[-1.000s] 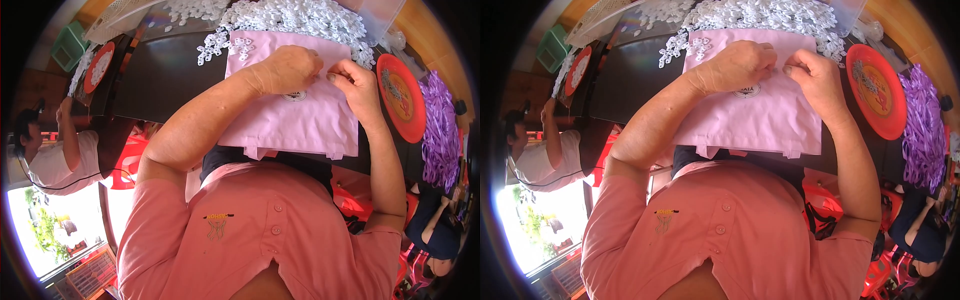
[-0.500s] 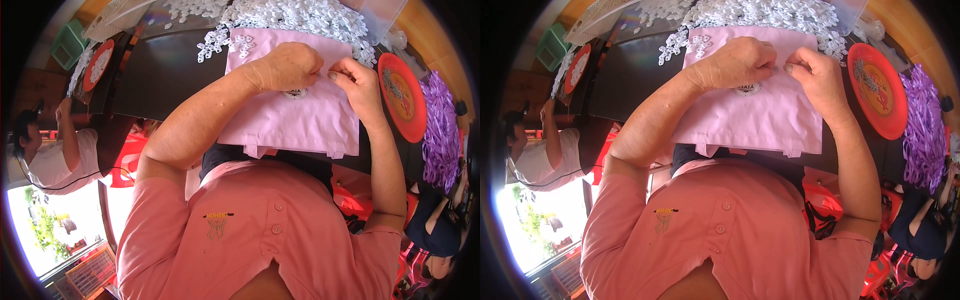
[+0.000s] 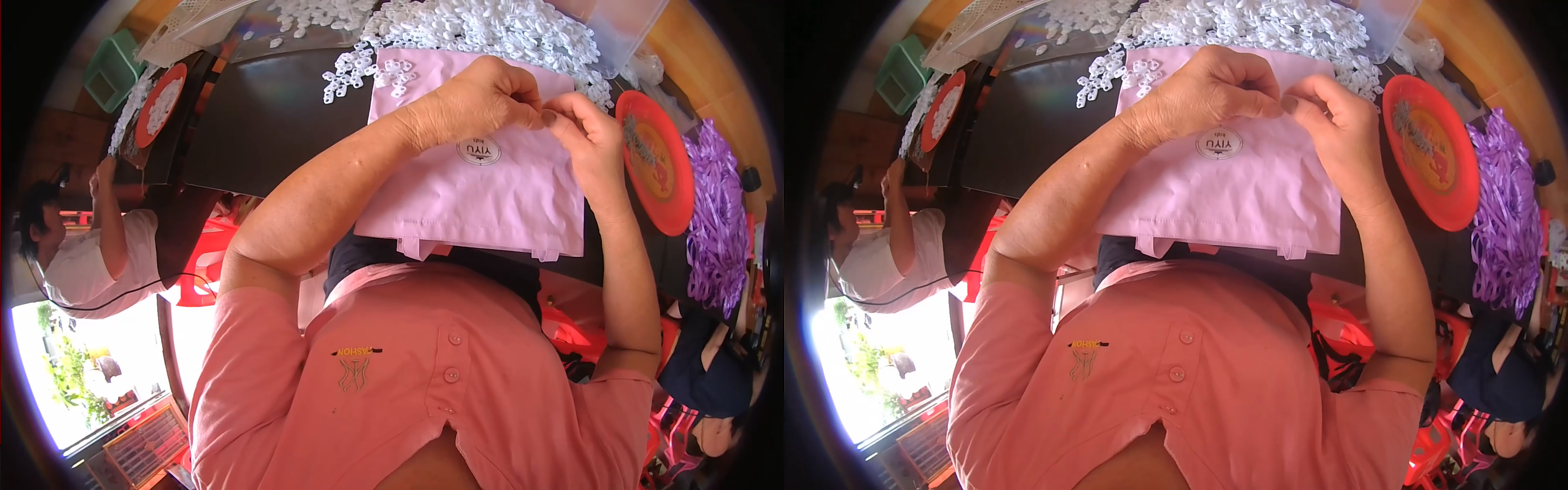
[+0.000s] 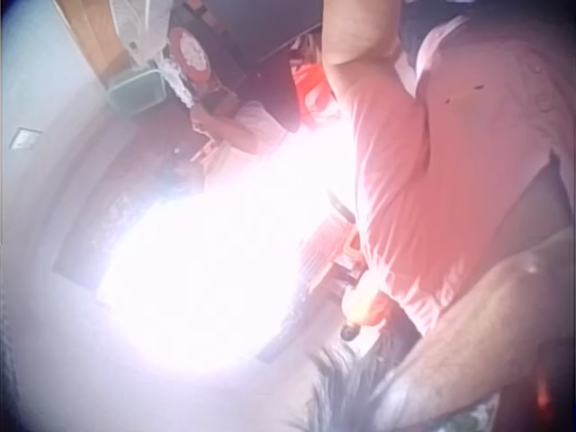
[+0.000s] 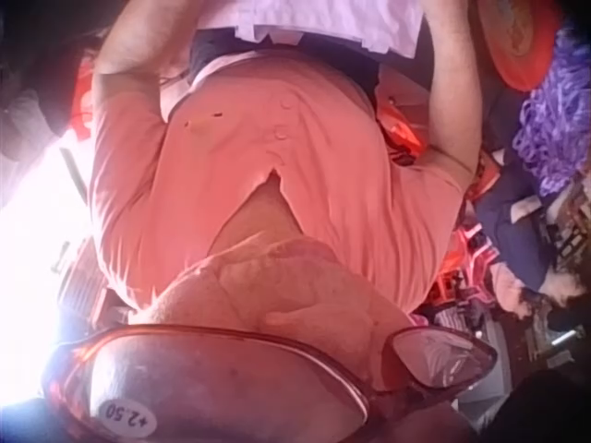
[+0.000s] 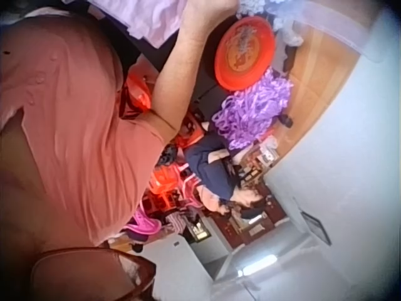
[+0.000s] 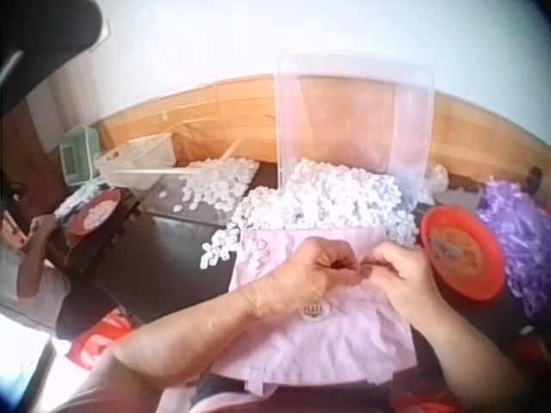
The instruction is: Sorting small white plastic rings and placing them onto a pink cloth bag.
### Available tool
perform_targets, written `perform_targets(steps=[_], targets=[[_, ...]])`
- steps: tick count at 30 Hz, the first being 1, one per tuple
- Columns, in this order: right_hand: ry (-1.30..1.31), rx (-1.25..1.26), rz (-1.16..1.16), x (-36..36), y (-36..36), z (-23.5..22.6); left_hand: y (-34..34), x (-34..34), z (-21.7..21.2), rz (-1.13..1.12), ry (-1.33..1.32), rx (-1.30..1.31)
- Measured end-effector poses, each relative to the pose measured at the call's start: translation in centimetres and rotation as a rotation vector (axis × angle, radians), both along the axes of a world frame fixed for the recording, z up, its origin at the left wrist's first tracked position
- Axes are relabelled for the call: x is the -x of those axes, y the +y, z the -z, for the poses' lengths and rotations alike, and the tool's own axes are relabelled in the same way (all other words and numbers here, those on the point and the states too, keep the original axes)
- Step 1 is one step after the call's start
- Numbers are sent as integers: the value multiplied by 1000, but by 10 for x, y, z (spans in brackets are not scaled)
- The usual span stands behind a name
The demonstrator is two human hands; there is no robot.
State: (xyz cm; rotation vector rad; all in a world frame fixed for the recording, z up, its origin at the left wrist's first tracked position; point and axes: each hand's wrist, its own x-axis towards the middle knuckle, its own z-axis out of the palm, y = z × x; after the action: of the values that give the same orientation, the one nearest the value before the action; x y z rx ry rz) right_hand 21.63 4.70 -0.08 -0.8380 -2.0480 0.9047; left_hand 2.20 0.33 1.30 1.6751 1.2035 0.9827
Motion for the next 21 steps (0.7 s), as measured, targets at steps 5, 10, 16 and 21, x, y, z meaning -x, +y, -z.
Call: perform_targets(steps=[5, 10, 16, 21], targets=[[117, 4, 29, 4, -8, -6, -1, -1, -1, 8, -276, 158], [120, 60, 56, 4, -12, -3, -2, -4, -1, -18, -324, 142], [98, 44, 80, 7, -6, 0, 5, 6, 1, -184, -215, 56], [114, 66, 78, 4, -2, 0, 5, 9, -4, -223, -146, 44]])
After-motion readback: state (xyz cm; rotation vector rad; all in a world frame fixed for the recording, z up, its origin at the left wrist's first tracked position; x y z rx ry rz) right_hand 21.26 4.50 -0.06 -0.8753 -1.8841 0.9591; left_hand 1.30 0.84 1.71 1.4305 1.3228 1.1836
